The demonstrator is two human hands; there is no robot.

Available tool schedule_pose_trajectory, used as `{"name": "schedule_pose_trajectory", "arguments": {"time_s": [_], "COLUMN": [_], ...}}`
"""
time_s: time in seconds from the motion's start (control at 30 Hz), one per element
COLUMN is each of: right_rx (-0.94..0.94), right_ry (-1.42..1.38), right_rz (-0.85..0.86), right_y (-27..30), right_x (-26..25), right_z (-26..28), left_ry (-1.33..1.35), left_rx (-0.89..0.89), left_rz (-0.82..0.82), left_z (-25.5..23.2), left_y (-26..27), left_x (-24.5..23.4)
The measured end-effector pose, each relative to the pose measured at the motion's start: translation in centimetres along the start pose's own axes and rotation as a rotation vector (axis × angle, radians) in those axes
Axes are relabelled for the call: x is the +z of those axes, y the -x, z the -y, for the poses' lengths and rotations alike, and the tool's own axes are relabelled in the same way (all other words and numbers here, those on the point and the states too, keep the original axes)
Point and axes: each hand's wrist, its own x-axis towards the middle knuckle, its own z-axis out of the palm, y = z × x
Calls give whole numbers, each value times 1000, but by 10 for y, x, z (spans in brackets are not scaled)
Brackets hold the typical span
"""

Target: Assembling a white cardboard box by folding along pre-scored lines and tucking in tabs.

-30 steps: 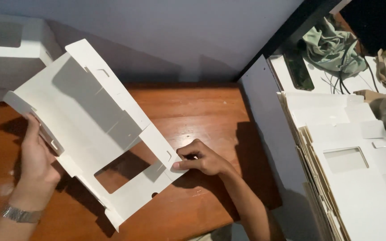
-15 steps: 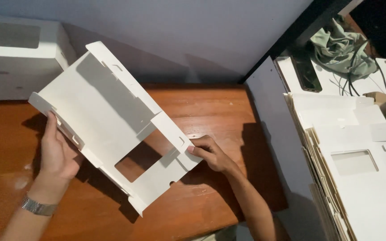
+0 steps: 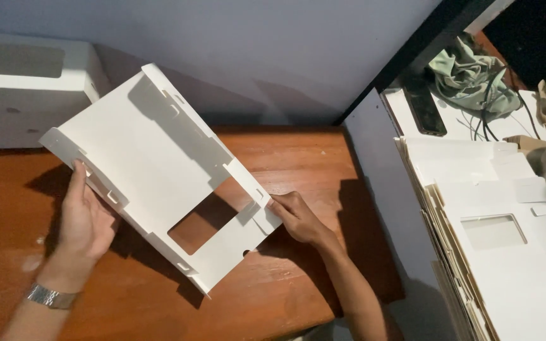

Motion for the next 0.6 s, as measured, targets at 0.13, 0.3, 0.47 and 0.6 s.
{"name": "schedule_pose_trajectory", "arguments": {"time_s": [0.13, 0.3, 0.47, 0.6], "right_rx": [15, 156, 136, 186], "right_ry": [-167, 108, 81, -58], "right_rz": [-28, 188, 140, 117], "right_y": [-1, -2, -4, -12], "right_x": [-2, -13, -11, -18], "right_z": [9, 19, -4, 35], "left_ry": [33, -163, -76, 1], "left_rx": [9, -62, 62, 60], "left_rz": [32, -12, 62, 117], "left_z": [4, 1, 21, 43], "left_y": [-2, 4, -8, -22], "left_x": [1, -1, -11, -20]}}
